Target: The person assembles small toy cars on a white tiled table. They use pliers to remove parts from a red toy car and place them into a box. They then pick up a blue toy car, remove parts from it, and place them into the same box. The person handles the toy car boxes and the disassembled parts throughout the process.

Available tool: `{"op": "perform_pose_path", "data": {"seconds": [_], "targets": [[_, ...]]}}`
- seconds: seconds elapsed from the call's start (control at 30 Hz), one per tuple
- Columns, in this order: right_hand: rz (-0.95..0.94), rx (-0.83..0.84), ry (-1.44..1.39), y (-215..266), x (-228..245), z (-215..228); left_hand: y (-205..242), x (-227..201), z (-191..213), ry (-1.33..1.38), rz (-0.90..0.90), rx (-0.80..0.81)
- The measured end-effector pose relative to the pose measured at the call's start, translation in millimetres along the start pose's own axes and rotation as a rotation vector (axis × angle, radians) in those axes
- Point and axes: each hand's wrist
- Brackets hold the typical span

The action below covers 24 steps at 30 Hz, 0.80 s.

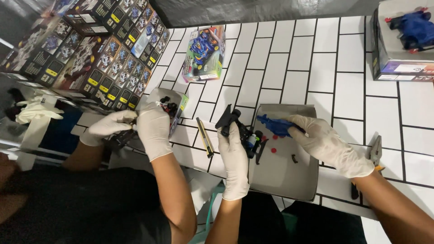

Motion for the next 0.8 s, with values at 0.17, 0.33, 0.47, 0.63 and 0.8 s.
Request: {"op": "perform_pose_path", "data": {"seconds": [0.17, 0.33, 0.47, 0.63, 0.8], "targets": [[0.212, -0.204, 0.185, -14.1, -34.2, -7.1, 0.9, -8.3, 1.8, 0.126, 0.295, 0.014], [0.351, -0.398, 0.221, -15.4, -46.3, -13.3, 0.1, 39.4, 1.7, 0.077, 0.440, 0.155], [0.462, -0.425, 0.223, -15.1, -55.3, -21.3, 28.7, -28.2, -16.4, 0.236, 0.606, 0.261], [0.536, -0.242, 0.266, -27.2, -66.4, -20.6, 22.0, -51.2, -16.9, 0.262, 0.661, 0.295], [0.673, -0.044, 0.188, -20.5, -50.3, -15.2, 15.8, -72.8, -14.8, 0.154, 0.592, 0.214]]}}
Point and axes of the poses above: each hand's wrist, its own y-axis away from the middle knuckle, its own z-axis out of the back of the hand, x = y × z, and after that the axes turned 1 degree about z, right-handed
